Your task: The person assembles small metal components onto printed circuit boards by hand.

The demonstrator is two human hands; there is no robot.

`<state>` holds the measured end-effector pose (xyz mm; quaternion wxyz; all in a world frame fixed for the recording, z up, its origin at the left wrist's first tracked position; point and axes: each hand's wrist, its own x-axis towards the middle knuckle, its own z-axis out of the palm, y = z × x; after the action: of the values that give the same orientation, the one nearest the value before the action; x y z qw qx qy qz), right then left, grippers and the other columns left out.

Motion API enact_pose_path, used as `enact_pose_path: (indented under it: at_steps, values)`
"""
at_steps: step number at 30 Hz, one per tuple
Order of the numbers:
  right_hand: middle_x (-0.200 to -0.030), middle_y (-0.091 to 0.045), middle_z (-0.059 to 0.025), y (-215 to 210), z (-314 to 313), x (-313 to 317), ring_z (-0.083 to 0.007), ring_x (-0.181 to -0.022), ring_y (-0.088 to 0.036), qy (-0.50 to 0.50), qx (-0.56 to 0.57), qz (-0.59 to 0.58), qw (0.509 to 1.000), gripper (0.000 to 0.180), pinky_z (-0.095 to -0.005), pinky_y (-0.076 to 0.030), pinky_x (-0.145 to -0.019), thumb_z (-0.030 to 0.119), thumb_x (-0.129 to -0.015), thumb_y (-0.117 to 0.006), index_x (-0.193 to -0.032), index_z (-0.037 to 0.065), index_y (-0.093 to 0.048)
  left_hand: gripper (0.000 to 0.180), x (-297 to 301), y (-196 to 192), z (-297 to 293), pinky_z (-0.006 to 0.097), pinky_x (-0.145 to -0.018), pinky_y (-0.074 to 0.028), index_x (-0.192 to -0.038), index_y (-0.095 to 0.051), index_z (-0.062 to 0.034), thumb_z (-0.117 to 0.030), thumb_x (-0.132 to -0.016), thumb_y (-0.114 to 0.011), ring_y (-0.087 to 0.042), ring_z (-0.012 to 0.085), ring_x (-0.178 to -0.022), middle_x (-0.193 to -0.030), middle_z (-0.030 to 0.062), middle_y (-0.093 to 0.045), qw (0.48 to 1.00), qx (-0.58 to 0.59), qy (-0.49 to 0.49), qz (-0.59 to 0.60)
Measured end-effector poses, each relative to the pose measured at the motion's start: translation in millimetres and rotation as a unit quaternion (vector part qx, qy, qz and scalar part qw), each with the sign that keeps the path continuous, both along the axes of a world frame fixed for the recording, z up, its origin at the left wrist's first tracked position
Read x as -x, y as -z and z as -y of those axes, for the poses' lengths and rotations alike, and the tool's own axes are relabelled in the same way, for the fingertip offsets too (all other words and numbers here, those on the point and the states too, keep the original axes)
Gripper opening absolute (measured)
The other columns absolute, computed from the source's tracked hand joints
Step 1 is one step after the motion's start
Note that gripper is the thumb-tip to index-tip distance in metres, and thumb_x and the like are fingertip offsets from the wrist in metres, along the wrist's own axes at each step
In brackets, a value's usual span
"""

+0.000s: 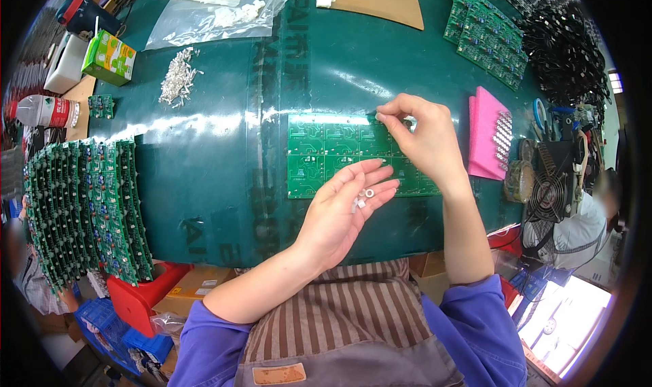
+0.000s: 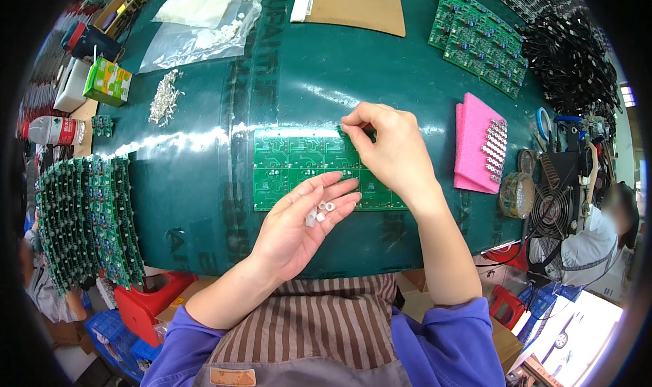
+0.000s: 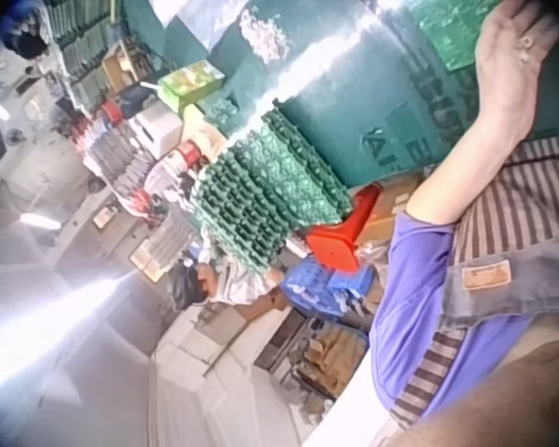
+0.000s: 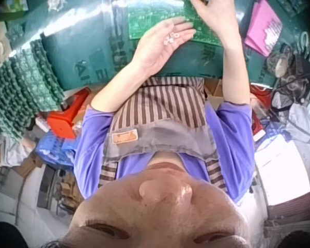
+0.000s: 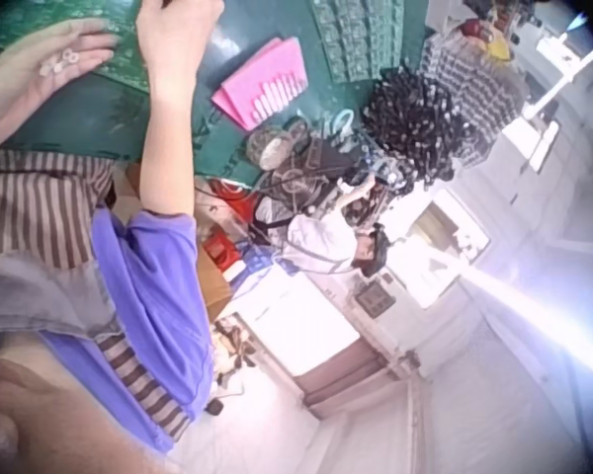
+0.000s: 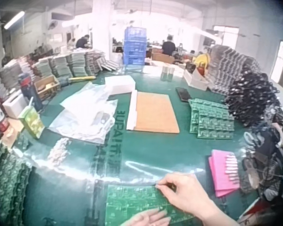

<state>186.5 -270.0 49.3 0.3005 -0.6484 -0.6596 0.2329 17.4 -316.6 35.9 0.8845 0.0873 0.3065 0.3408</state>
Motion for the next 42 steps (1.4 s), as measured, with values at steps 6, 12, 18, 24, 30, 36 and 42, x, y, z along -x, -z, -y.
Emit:
enact_pose_path:
  at_steps: [6, 12, 18, 24, 30, 36, 42]
  values:
    - [-0.078, -0.066, -0.0125, 0, -2, 1, -0.0247, -0.071, -0.064, -0.011, -0.004, 0.000, 1.000, 0.006, -0.0317, -0.049, -0.062, 0.005, -0.077, -0.065, -0.081, 0.000, -0.064, 0.041, -1, 0, 0, 0.034, -0.100, -0.044, -0.129, -0.034, 0.0086, -0.019, -0.098, -0.037, -0.052, 0.0275, -0.114, -0.128, 0.0238, -0.045, 1.000, 0.011, 0.002, -0.014]
    - [-0.079, -0.065, -0.0128, 5, 0, 2, -0.0257, -0.073, -0.064, -0.010, -0.023, 0.005, 1.000, 0.006, -0.0330, -0.049, -0.064, 0.003, -0.076, -0.065, -0.080, -0.001, -0.062, 0.043, 0, 0, 0, 0.033, -0.099, -0.045, -0.128, -0.035, 0.0086, -0.022, -0.098, -0.038, -0.052, 0.0267, -0.113, -0.126, 0.0232, -0.047, 1.000, 0.013, 0.002, -0.014]
    - [-0.081, -0.065, -0.0120, 7, 1, -1, -0.0268, -0.075, -0.063, -0.040, -0.044, 0.001, 0.998, 0.007, -0.0345, -0.049, -0.066, 0.002, -0.075, -0.066, -0.077, -0.001, -0.060, 0.044, -2, -2, -1, 0.033, -0.097, -0.045, -0.128, -0.037, 0.0069, -0.025, -0.098, -0.040, -0.054, 0.0241, -0.110, -0.124, 0.0212, -0.049, 1.000, 0.006, 0.011, -0.026]
    - [-0.090, -0.067, -0.0111, 3, 13, -12, -0.0263, -0.085, -0.064, -0.021, -0.068, -0.005, 0.997, 0.010, -0.0331, -0.051, -0.072, 0.003, -0.073, -0.068, -0.082, 0.002, -0.063, 0.040, 0, -1, 1, 0.025, -0.081, -0.047, -0.125, -0.047, 0.0013, -0.027, -0.097, -0.044, -0.056, 0.0120, -0.089, -0.101, 0.0063, -0.058, 0.999, -0.005, 0.033, -0.044]
    - [-0.080, -0.062, -0.0123, -9, 42, -88, -0.0289, -0.080, -0.059, 0.215, -0.152, 0.245, 0.933, 0.012, -0.0373, -0.046, -0.072, 0.012, -0.074, -0.070, -0.079, 0.003, -0.064, 0.039, 0, 2, 3, 0.023, -0.078, -0.045, -0.127, -0.047, -0.0007, -0.024, -0.096, -0.047, -0.053, 0.0086, -0.082, -0.093, 0.0013, -0.057, 0.997, -0.031, 0.050, -0.050]
    - [-0.078, -0.059, -0.0129, -8, 72, -127, -0.0293, -0.077, -0.058, 0.228, -0.085, 0.262, 0.934, 0.010, -0.0364, -0.046, -0.069, 0.008, -0.076, -0.067, -0.081, 0.001, -0.061, 0.034, -4, -3, 3, 0.023, -0.079, -0.046, -0.124, -0.049, -0.0035, -0.021, -0.094, -0.050, -0.055, 0.0091, -0.087, -0.104, 0.0051, -0.059, 0.996, -0.028, 0.033, -0.084]
    - [-0.078, -0.060, -0.0134, -9, 75, -126, -0.0283, -0.072, -0.059, 0.234, -0.094, 0.251, 0.935, 0.007, -0.0350, -0.047, -0.067, 0.003, -0.079, -0.062, -0.085, 0.000, -0.061, 0.024, -5, 3, 5, 0.023, -0.078, -0.048, -0.110, -0.056, -0.0054, -0.022, -0.092, -0.055, -0.057, 0.0096, -0.085, -0.103, 0.0064, -0.061, 0.997, -0.024, 0.041, -0.063]
